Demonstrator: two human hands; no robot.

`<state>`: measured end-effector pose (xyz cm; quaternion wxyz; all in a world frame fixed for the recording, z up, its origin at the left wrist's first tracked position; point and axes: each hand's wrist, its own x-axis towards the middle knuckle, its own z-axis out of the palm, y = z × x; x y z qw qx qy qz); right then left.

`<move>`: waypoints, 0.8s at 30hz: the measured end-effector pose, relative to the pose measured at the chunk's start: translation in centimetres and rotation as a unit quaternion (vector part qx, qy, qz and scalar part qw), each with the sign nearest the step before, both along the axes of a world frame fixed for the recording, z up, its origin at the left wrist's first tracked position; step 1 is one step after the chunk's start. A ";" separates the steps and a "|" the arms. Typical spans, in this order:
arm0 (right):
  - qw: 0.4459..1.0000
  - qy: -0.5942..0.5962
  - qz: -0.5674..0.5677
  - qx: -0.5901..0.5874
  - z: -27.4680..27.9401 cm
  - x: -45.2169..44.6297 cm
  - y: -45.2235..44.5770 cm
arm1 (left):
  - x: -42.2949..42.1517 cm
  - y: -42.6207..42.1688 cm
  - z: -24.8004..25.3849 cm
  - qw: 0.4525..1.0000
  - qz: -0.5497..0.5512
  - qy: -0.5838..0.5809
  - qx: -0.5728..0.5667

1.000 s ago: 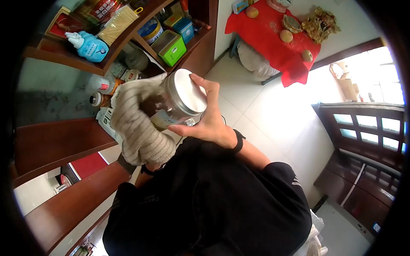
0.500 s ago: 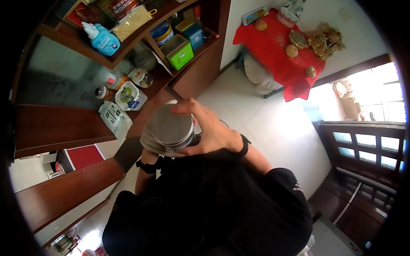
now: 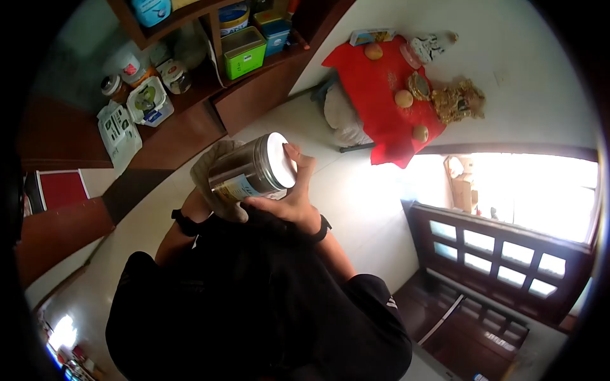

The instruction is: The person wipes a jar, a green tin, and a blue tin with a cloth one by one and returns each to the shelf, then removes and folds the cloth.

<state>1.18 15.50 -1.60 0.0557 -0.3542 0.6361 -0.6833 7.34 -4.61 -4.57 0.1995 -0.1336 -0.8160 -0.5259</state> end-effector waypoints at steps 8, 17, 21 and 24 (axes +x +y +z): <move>0.987 0.114 0.060 0.099 0.3 -2.3 -3.2 | 2.8 -1.1 -1.7 0.923 0.073 -0.129 0.355; 0.949 0.143 0.120 0.253 4.4 -3.4 -9.8 | 3.7 -7.0 -7.3 0.853 0.131 -0.262 0.433; 0.955 0.170 0.053 0.239 2.9 -5.0 -13.5 | 3.4 -10.3 -11.2 0.859 0.220 -0.291 -0.360; 0.949 0.201 0.005 0.243 1.6 -6.6 -16.1 | 1.8 -11.1 -3.8 0.782 0.068 -0.256 -0.564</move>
